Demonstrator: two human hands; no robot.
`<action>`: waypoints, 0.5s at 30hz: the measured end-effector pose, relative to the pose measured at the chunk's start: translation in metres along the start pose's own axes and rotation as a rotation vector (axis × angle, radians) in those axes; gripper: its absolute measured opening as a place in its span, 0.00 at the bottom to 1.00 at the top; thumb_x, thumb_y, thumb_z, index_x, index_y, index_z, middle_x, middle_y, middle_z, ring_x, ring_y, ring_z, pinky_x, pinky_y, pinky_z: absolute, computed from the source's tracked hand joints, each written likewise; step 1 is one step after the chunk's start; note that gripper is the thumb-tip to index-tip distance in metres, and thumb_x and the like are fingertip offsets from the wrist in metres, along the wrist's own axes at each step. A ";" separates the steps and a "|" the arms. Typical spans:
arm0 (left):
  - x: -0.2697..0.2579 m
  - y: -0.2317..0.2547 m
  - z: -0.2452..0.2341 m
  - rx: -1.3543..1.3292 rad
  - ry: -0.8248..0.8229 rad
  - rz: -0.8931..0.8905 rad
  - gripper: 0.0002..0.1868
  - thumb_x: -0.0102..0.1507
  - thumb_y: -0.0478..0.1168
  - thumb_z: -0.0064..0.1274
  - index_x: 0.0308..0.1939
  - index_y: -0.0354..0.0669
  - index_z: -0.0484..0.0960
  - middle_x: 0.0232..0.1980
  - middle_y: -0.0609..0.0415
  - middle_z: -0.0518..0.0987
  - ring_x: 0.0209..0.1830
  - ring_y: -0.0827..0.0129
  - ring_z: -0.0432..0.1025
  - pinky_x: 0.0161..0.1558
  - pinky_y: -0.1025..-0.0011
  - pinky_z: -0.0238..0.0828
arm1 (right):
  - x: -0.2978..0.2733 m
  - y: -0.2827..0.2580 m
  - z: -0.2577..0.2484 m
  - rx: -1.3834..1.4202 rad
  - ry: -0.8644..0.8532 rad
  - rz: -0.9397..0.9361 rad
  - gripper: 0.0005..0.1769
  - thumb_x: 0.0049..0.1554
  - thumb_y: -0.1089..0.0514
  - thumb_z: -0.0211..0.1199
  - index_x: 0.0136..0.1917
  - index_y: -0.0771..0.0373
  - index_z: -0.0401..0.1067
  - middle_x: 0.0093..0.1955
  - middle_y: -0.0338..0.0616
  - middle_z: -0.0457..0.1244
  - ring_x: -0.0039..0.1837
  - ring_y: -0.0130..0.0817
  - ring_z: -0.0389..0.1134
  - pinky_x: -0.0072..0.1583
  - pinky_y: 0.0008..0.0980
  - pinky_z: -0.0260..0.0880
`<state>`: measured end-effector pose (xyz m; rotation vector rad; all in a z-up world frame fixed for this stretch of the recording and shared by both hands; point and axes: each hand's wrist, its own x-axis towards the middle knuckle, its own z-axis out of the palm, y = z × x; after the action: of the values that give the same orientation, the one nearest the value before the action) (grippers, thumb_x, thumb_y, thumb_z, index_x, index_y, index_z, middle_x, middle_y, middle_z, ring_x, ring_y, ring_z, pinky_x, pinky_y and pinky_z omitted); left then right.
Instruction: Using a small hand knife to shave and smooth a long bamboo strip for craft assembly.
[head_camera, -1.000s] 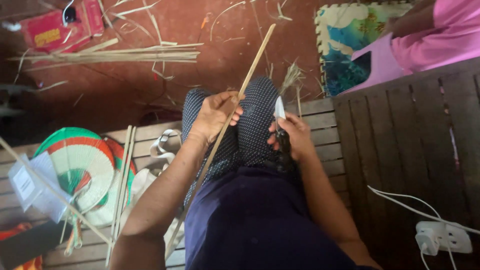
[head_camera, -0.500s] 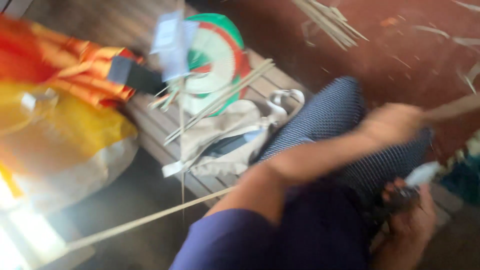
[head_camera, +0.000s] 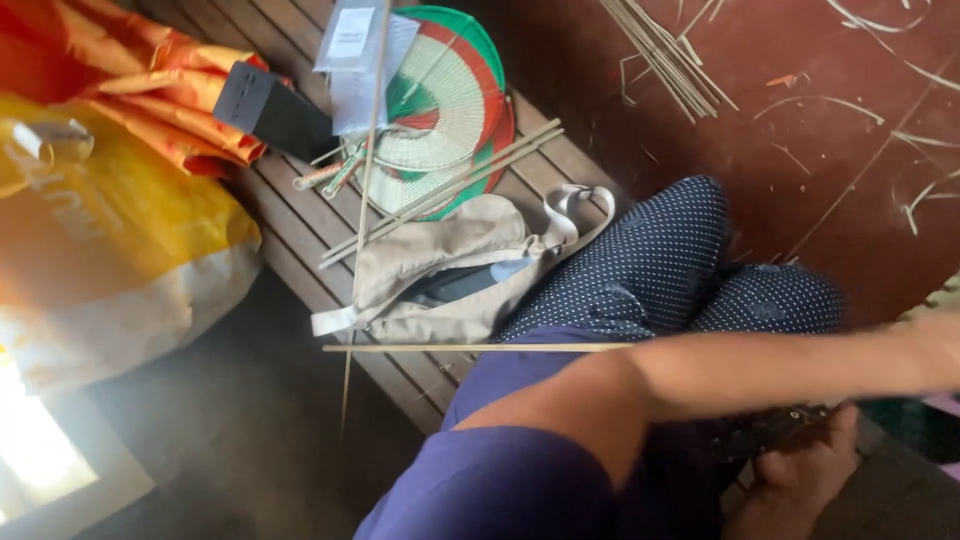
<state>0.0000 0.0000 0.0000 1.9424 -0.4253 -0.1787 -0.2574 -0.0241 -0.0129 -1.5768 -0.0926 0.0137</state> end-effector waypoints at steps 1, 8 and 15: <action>0.011 -0.024 0.020 0.001 -0.011 0.028 0.13 0.52 0.47 0.43 0.19 0.58 0.83 0.26 0.56 0.82 0.29 0.68 0.78 0.38 0.71 0.79 | -0.004 -0.028 0.023 -0.024 0.160 0.145 0.19 0.71 0.61 0.44 0.74 0.58 0.58 0.71 0.43 0.56 0.66 0.31 0.56 0.67 0.29 0.57; -0.168 0.055 -0.195 -0.284 -0.116 0.154 0.36 0.55 0.46 0.62 0.69 0.64 0.74 0.61 0.63 0.88 0.59 0.78 0.84 0.59 0.78 0.80 | -0.025 -0.037 0.026 0.921 0.234 0.387 0.22 0.71 0.49 0.50 0.70 0.65 0.67 0.44 0.50 0.66 0.50 0.46 0.67 0.52 0.41 0.66; -0.265 0.021 -0.271 -0.372 -0.050 -0.213 0.14 0.71 0.39 0.46 0.58 0.40 0.79 0.28 0.61 0.73 0.22 0.79 0.67 0.27 0.77 0.69 | -0.032 -0.014 0.042 0.540 0.407 0.519 0.13 0.70 0.48 0.55 0.45 0.54 0.66 0.39 0.39 0.62 0.44 0.38 0.69 0.43 0.34 0.69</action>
<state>-0.1639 0.3245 0.1087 1.6146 -0.1988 -0.4152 -0.2927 0.0160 -0.0011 -1.0015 0.5963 0.1139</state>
